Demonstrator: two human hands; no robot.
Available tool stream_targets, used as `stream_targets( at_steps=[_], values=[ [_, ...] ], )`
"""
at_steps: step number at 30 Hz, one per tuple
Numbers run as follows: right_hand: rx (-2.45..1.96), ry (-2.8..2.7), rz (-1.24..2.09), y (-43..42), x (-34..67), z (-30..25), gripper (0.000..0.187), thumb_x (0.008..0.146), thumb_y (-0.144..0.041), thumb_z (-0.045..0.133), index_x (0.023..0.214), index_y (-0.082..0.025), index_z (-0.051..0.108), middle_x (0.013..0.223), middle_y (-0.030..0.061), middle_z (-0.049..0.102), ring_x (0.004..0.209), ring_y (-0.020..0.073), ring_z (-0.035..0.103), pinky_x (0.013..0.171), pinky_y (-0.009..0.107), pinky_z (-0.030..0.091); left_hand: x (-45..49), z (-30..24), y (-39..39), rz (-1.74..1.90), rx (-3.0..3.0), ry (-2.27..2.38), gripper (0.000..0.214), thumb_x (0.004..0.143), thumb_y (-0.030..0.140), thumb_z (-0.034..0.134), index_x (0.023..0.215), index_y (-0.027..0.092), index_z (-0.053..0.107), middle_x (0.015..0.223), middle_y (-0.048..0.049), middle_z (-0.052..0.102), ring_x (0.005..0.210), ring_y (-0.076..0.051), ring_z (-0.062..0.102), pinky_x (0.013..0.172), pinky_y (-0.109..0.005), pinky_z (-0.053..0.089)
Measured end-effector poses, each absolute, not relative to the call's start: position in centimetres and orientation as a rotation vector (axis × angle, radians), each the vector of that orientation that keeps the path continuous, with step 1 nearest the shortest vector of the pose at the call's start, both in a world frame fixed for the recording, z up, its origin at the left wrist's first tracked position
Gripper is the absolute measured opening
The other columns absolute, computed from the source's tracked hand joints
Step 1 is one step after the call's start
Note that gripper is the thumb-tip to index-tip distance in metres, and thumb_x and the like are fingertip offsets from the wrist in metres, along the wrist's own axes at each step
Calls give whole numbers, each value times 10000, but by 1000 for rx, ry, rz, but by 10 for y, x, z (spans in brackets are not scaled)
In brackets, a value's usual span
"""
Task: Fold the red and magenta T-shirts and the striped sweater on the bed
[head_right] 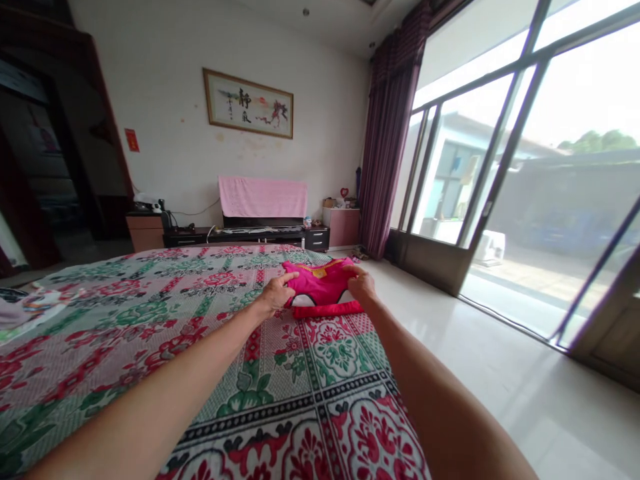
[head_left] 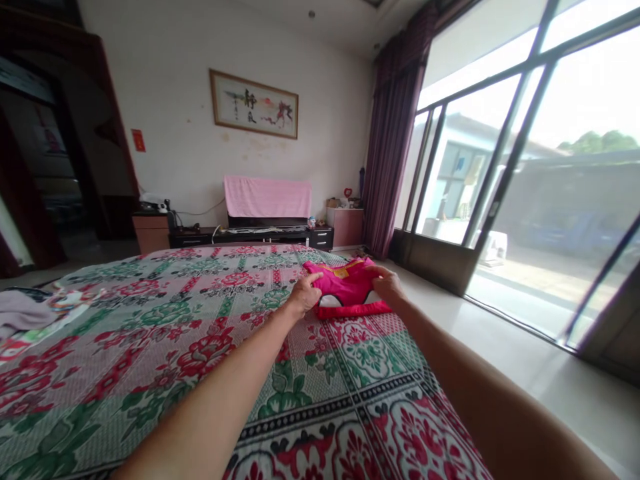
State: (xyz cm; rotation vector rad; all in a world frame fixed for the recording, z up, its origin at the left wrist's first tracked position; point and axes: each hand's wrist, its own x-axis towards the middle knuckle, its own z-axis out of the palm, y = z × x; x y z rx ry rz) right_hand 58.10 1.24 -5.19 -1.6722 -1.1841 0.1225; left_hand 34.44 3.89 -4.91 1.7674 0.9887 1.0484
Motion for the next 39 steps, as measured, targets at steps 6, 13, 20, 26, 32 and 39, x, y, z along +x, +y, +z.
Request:
stream_targets(
  at_steps=[6, 13, 20, 26, 32, 39],
  values=[
    [-1841, -1090, -132, 8, 599, -57, 449, 697, -226, 562, 1127, -120, 635, 1102, 136, 624, 988, 244, 574, 878, 354, 443, 355, -72, 47, 920, 1842, 1034, 643, 661, 110, 580, 1301, 100, 524, 1201, -120, 635, 1016, -177, 613, 818, -216, 473],
    [-1693, -1394, -345, -4, 542, -84, 348, 781, -122, 392, 981, -185, 669, 1058, 73, 649, 987, 196, 566, 904, 299, 407, 302, -98, 46, 806, 1944, 1308, 447, 709, 89, 542, 1143, 113, 647, 1131, -100, 678, 1037, -180, 619, 910, -246, 452],
    [-1981, -1756, -233, 2, 467, -83, 268, 830, -294, 473, 946, -167, 678, 1012, 106, 665, 938, 221, 577, 825, 313, 390, 211, -114, 43, 787, 2374, 1477, 347, 734, 82, 464, 947, 186, 717, 1038, -42, 706, 938, -157, 638, 900, -266, 467],
    [-2227, -1578, -213, 16, 450, -85, 336, 806, -358, 486, 1017, -158, 657, 1125, 131, 625, 1032, 267, 535, 855, 371, 376, 120, -137, 46, 844, 2709, 1525, 324, 770, 158, 410, 886, 169, 713, 977, -82, 682, 900, -192, 636, 877, -311, 489],
    [-2273, -1603, -232, 16, 449, -89, 355, 780, -313, 495, 1068, -164, 638, 1177, 128, 594, 1074, 278, 513, 870, 373, 379, 85, -153, 55, 1012, 2713, 1632, 331, 816, 247, 389, 905, 167, 697, 1012, -89, 684, 914, -202, 639, 878, -320, 492],
    [-2275, -1678, -125, 17, 453, -82, 361, 785, -272, 507, 1094, -126, 620, 1114, 145, 631, 1031, 272, 555, 823, 335, 404, 88, -150, 50, 1000, 2752, 1591, 329, 830, 220, 373, 883, 181, 695, 949, -68, 691, 868, -181, 640, 837, -297, 499]
  ],
)
